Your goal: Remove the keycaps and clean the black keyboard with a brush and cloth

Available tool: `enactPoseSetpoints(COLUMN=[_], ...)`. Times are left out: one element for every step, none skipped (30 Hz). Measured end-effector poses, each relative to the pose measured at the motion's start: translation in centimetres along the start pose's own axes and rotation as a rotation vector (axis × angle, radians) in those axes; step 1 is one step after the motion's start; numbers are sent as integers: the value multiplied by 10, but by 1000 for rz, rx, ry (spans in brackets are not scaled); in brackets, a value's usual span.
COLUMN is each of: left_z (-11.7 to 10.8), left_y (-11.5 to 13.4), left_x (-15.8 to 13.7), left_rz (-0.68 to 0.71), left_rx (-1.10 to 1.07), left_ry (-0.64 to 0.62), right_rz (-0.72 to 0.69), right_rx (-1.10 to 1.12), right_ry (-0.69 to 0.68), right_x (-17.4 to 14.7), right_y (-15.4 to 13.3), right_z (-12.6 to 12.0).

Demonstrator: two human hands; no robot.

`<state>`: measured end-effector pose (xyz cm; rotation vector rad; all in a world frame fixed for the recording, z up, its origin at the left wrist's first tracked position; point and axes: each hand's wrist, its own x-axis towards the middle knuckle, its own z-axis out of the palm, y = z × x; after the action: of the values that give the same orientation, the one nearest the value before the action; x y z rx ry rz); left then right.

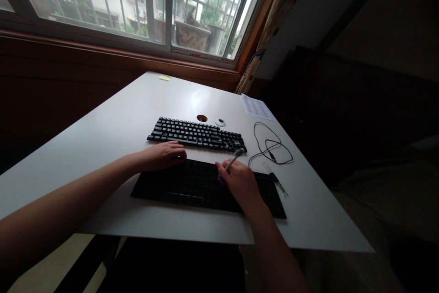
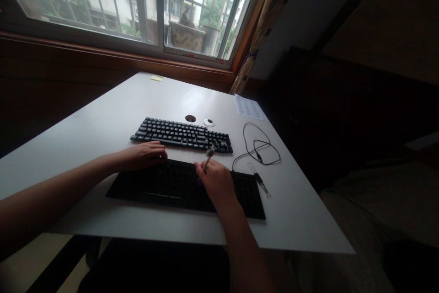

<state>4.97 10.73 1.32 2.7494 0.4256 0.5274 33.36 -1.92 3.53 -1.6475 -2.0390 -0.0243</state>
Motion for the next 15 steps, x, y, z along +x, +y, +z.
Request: enactPoseSetpoints(left_z=[0, 0, 0, 0, 0, 0, 0, -1, -1, -1, -2, -2, -2, -2, -2], left_y=[0, -1, -1, -1, -1, 0, 0, 1, 2, 2, 2, 2, 2, 2, 2], left_x=[0, 0, 0, 0, 0, 1, 1, 1, 1, 1, 1, 1, 1, 1, 1], left_rz=[1, 4, 6, 9, 13, 17, 19, 20, 20, 21, 19, 18, 16, 15, 13], left_rx=[-3, -6, -7, -7, -4, -2, -3, -7, -12, -17, -21, -24, -24, -23, -20], left_ry=[2, 3, 1, -1, -3, -2, 1, 7, 13, 18, 22, 23, 22, 18, 14], right_rz=[14, 30, 44, 58, 68, 74, 75, 72, 68, 64, 59, 55, 51, 47, 40], right_rx=[9, 25, 46, 68, 88, 105, 116, 121, 120, 114, 104, 91, 79, 68, 57], right_ry=[1, 5, 15, 36, 65, 102, 141, 172, 191, 195, 181, 158, 130, 109, 95], right_x=[0, 1, 1, 0, 0, -1, -1, -2, -3, -3, -3, -4, -4, -3, -3], right_y=[0, 0, 0, 0, 0, 0, 0, 0, 1, 1, 1, 1, 1, 2, 2], right_z=[0, 0, -1, -2, -3, -5, -7, -9, -10, -11, -11, -10, -9, -7, -4])
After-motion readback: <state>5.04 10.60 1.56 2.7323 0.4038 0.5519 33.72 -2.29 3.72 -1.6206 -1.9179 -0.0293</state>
